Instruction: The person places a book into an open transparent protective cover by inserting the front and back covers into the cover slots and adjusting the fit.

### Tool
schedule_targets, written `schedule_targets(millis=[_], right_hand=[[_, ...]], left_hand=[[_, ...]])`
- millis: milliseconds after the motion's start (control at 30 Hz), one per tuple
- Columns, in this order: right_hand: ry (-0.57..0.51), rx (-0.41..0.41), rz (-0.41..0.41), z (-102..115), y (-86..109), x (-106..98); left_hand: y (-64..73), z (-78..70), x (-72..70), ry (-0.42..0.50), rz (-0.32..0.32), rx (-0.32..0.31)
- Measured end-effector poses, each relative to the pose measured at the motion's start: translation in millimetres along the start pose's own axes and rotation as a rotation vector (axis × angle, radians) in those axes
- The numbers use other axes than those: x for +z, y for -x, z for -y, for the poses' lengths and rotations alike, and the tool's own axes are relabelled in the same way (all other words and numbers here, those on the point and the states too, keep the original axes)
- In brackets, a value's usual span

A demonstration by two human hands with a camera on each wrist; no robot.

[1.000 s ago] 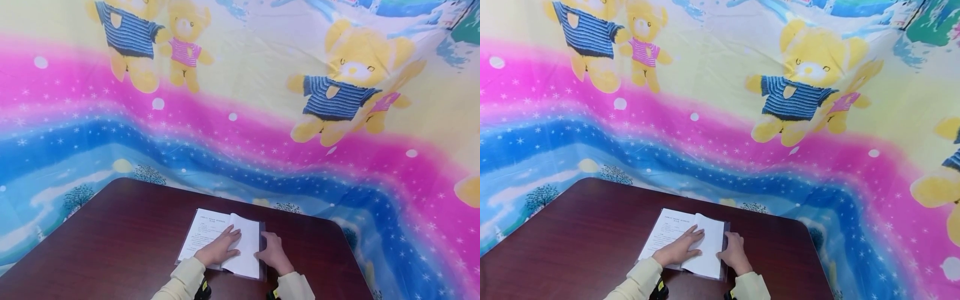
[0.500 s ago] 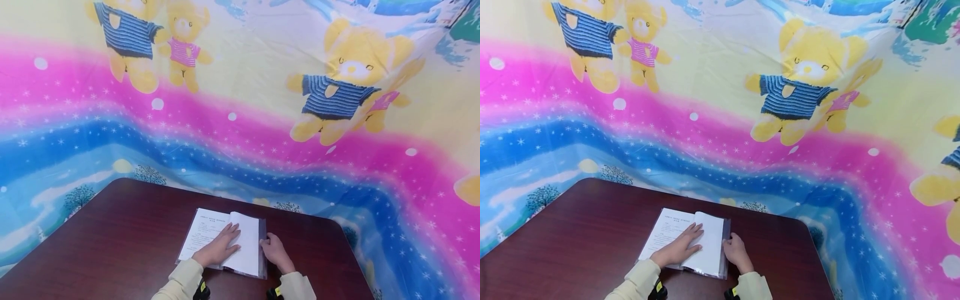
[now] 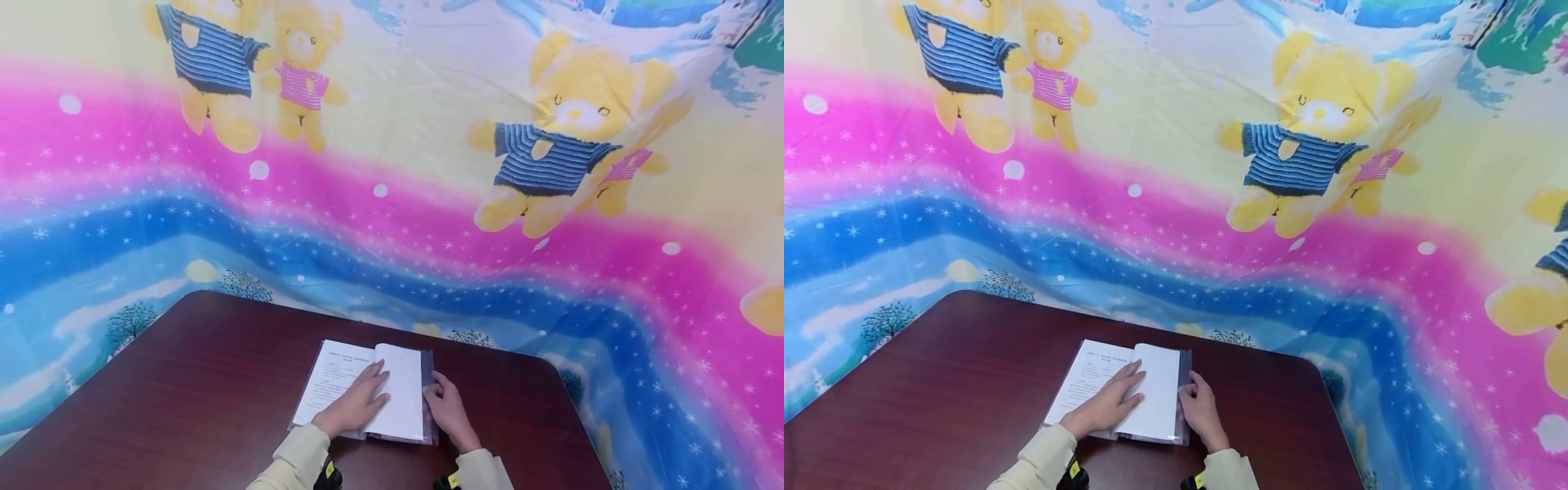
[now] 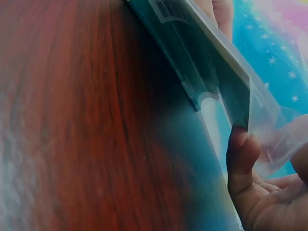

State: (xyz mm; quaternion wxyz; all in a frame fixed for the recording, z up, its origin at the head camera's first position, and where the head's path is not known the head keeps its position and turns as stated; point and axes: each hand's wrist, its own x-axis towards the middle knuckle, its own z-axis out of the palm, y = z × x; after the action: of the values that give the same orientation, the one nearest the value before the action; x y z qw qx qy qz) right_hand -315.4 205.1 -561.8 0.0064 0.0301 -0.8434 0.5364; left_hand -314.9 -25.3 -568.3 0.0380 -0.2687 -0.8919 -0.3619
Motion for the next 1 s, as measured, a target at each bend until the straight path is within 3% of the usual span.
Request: schedule_targets(millis=[367, 633, 1000], right_hand=[[-0.023, -0.05, -0.063, 5, -1.0, 7], [-0.186, -0.104, -0.044, 14, -1.4, 10], [-0.3, -0.122, -0.019, 29, -6.2, 18]], left_hand=[[1.9, 1.6, -1.7, 0.07, -0.097, -0.02], [0.9, 4.5, -4.3, 0.185, -0.174, -0.045], [1.8, 7.4, -7.7, 0.23, -0.213, -0.053]])
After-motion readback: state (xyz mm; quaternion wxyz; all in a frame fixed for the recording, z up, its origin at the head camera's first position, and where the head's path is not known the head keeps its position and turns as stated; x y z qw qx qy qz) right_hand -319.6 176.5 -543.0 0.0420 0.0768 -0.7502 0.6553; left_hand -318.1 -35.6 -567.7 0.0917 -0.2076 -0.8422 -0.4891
